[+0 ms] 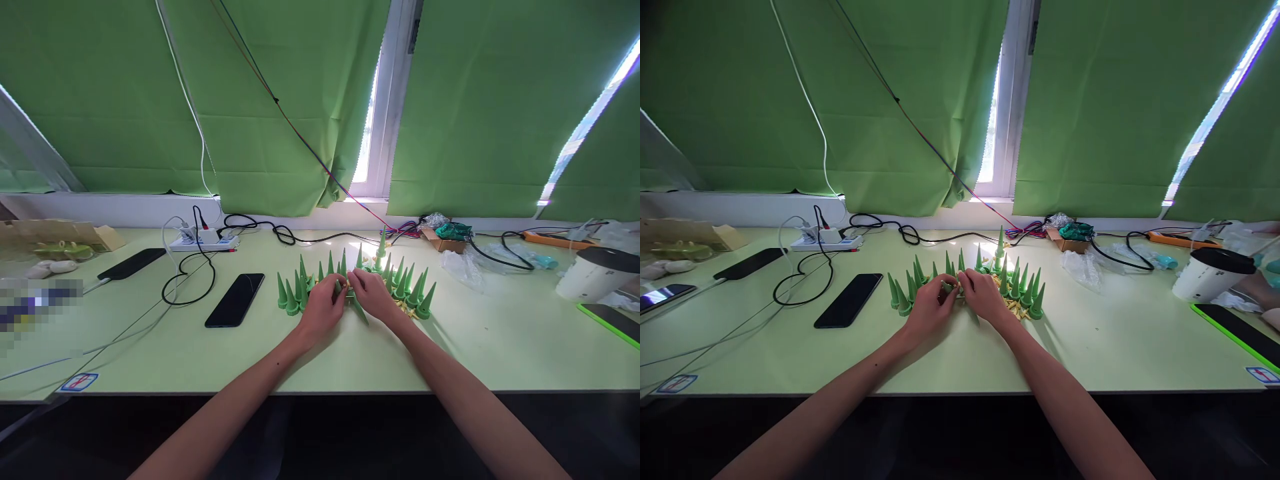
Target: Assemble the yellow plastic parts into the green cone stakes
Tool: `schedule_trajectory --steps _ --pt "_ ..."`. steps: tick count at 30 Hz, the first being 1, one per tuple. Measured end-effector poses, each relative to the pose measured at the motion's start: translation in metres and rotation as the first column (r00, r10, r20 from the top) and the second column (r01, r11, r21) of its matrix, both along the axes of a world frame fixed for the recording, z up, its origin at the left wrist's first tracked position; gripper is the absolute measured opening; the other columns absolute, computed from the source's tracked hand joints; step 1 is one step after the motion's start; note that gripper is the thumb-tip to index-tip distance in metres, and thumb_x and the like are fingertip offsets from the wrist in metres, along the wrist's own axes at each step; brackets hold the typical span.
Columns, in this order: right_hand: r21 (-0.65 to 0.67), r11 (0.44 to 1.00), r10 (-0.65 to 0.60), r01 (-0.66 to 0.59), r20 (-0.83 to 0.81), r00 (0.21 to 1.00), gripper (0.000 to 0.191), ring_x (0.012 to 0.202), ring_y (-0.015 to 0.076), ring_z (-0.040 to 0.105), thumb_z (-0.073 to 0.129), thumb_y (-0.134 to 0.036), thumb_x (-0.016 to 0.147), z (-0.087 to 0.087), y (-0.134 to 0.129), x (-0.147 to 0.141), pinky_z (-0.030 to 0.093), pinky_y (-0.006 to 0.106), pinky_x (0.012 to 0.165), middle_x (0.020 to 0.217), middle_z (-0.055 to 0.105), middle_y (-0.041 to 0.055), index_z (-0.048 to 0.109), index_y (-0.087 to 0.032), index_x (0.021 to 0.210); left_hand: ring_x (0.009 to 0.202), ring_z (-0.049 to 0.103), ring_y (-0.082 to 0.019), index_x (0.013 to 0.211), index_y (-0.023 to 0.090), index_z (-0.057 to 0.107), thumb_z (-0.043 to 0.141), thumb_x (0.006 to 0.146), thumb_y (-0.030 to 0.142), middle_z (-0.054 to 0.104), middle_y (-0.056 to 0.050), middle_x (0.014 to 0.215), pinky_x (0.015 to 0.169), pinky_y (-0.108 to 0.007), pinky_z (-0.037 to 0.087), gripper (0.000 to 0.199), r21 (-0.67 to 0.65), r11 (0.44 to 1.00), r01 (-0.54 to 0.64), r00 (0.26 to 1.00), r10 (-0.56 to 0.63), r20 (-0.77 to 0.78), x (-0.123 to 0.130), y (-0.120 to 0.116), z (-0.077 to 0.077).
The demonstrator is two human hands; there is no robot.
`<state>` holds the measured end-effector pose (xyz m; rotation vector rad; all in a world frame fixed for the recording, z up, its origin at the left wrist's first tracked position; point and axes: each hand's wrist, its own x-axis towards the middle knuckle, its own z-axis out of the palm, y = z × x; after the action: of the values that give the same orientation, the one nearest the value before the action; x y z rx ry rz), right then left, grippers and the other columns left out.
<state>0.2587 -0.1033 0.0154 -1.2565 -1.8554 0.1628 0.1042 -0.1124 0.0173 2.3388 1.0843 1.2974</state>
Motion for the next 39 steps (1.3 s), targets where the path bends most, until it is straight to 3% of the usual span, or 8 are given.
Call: schedule_trajectory --steps 9,17,26,39 --pt "0.001 0.997 0.075 -0.075 -0.029 0.997 0.033 0.053 0.0122 0.032 0.037 -0.031 0.097 0.000 -0.002 0.001 0.025 0.025 0.054 0.058 0.042 -0.0036 0.036 -0.021 0.066 0.067 0.056 -0.013 0.093 0.019 0.056 0.051 0.089 0.017 0.063 -0.001 0.081 0.063 -0.026 0.044 0.007 0.012 1.000 -0.020 1.000 0.020 0.005 0.000 0.000 0.000" --pt "0.029 0.995 0.092 -0.090 -0.037 0.995 0.032 0.054 0.0121 0.036 0.038 -0.031 0.097 0.000 -0.001 0.001 0.027 0.025 0.054 0.059 0.045 -0.0026 0.041 -0.021 0.067 0.078 0.057 -0.014 0.095 0.019 0.052 0.045 0.091 0.012 0.061 -0.002 0.093 0.069 -0.027 0.045 0.011 0.143 0.990 0.011 0.996 0.003 -0.094 -0.002 0.002 -0.005" --pt "0.067 0.993 0.101 -0.097 -0.060 0.993 0.032 0.053 0.0114 0.035 0.039 -0.030 0.096 0.003 -0.003 0.000 0.027 0.025 0.054 0.058 0.044 -0.0031 0.038 -0.021 0.065 0.072 0.056 -0.013 0.099 0.020 0.050 0.040 0.093 0.010 0.058 -0.002 0.093 0.063 -0.025 0.044 0.016 0.285 0.958 -0.016 0.977 0.075 -0.197 -0.003 0.002 -0.011" --pt "0.062 0.991 0.120 -0.114 -0.094 0.988 0.032 0.054 0.0114 0.033 0.040 -0.032 0.095 0.006 -0.006 0.000 0.028 0.025 0.054 0.057 0.043 -0.0037 0.035 -0.021 0.065 0.072 0.058 -0.013 0.105 0.020 0.048 0.039 0.090 0.005 0.059 -0.002 0.096 0.060 -0.023 0.045 0.023 0.364 0.931 -0.016 0.967 0.107 -0.232 -0.005 0.003 -0.012"
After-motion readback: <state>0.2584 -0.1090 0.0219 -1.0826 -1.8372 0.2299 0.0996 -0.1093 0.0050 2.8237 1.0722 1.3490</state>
